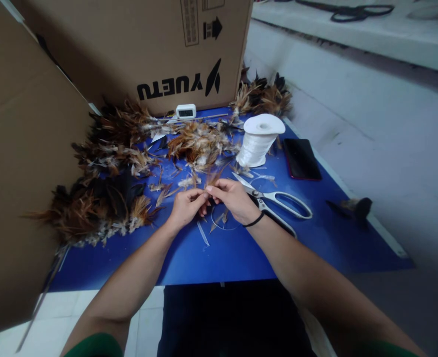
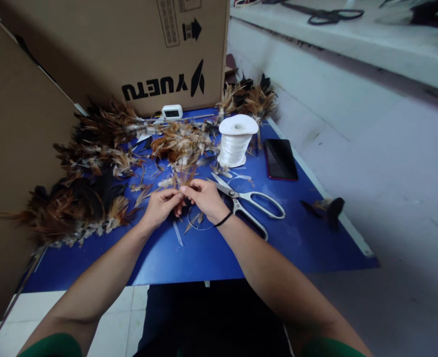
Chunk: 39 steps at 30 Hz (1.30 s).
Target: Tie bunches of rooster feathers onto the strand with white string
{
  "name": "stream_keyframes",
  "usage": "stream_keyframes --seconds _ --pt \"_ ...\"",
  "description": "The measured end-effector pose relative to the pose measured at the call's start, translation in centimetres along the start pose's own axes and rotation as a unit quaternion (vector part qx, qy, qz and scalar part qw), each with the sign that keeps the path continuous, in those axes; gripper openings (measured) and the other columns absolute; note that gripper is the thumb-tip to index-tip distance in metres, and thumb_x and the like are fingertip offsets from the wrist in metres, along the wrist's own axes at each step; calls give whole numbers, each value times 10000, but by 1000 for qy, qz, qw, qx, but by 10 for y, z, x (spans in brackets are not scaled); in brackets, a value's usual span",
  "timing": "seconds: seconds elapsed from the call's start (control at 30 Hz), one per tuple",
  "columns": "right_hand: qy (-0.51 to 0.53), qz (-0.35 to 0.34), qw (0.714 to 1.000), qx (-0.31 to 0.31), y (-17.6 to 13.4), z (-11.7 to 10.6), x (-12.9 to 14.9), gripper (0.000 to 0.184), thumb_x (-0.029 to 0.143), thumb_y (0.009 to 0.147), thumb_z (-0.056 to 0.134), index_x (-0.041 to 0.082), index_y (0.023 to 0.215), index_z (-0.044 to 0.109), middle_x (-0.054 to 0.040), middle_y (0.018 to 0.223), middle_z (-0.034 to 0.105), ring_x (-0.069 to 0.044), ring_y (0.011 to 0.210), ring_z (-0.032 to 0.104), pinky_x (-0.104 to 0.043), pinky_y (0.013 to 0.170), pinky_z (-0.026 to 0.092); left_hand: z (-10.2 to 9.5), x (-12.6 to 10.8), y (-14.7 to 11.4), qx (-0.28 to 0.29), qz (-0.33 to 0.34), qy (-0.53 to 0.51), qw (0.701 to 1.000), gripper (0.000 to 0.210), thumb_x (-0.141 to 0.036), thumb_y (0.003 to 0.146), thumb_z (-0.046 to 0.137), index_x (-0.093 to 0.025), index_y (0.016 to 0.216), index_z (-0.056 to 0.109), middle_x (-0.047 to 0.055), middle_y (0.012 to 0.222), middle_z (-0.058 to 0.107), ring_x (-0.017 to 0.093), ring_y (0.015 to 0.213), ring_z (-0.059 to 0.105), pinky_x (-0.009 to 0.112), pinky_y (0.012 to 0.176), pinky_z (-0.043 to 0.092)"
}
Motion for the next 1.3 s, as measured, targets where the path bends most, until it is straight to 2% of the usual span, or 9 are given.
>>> stream_keyframes --seconds 0.1,0.2,0.4,0.57,0.7,0.83,1.03,1.17,1.3 --pt "-14 0 1000 -4 0 0 1 301 407 655 713 162 584 552 52 509 505 -82 492 439 -245 506 351 1 -2 -1 -6 -8 -13 1000 336 -439 786 609 -125 669 628 -7 466 567 83 381 511 193 409 422" --pt "-5 9 1000 5 -1 -1 3 318 426 651 720 163 583 555 46 507 514 -85 500 446 -246 512 359 3 -5 -1 20 -44 -88 995 321 -435 758 645 -119 704 638 3 520 590 83 413 525 199 427 448" --pt "14 9 999 33 -1 -3 4 309 431 664 713 158 619 576 26 586 556 -80 537 463 -243 539 376 2 -3 -1 69 -137 -230 961 355 -461 749 651 -107 772 651 45 666 632 66 474 534 158 399 408" --pt "14 9 999 46 -1 -3 1 311 438 668 708 155 629 585 24 592 567 -81 540 478 -241 543 388 0 1 0 62 -153 -246 955 311 -412 716 703 -107 758 658 38 676 637 30 425 467 142 372 354" --pt "14 8 999 42 0 -3 0 304 429 651 723 157 633 589 23 599 581 -82 533 476 -239 531 386 0 -1 -1 53 -159 -241 956 293 -385 695 727 -101 687 654 12 575 596 26 412 443 147 380 350" --pt "1 4 999 34 -1 -2 3 318 448 645 719 161 621 585 31 580 563 -82 520 461 -239 516 380 1 -2 -1 27 -146 -219 964 291 -386 682 733 -107 680 652 9 574 601 30 404 449 154 380 361" --pt "-19 -5 1000 20 -2 -1 5 315 450 620 729 164 670 607 26 609 573 -91 540 474 -235 501 382 2 0 0 -29 -78 -160 984 287 -402 711 702 -118 715 660 14 587 627 60 414 504 184 402 421" --pt "-28 -27 999 -5 -1 0 4 297 426 624 729 158 715 641 -14 673 632 -120 601 532 -253 532 399 3 -1 -1 -44 -49 -114 991 296 -414 730 678 -118 723 667 18 562 624 81 423 530 203 419 452" --pt "-42 -41 998 -18 -1 -1 4 272 425 652 710 162 674 646 -5 653 624 -104 558 493 -258 529 398 5 -4 -2 -52 -34 -82 995 284 -400 740 671 -117 721 666 16 545 621 86 416 533 207 424 455"
Point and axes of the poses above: each hand's wrist, its own y-axis towards the middle knuckle, its own z-axis out of the palm, x = y × z, the point moved 1 cm from there along y, towards the middle knuckle
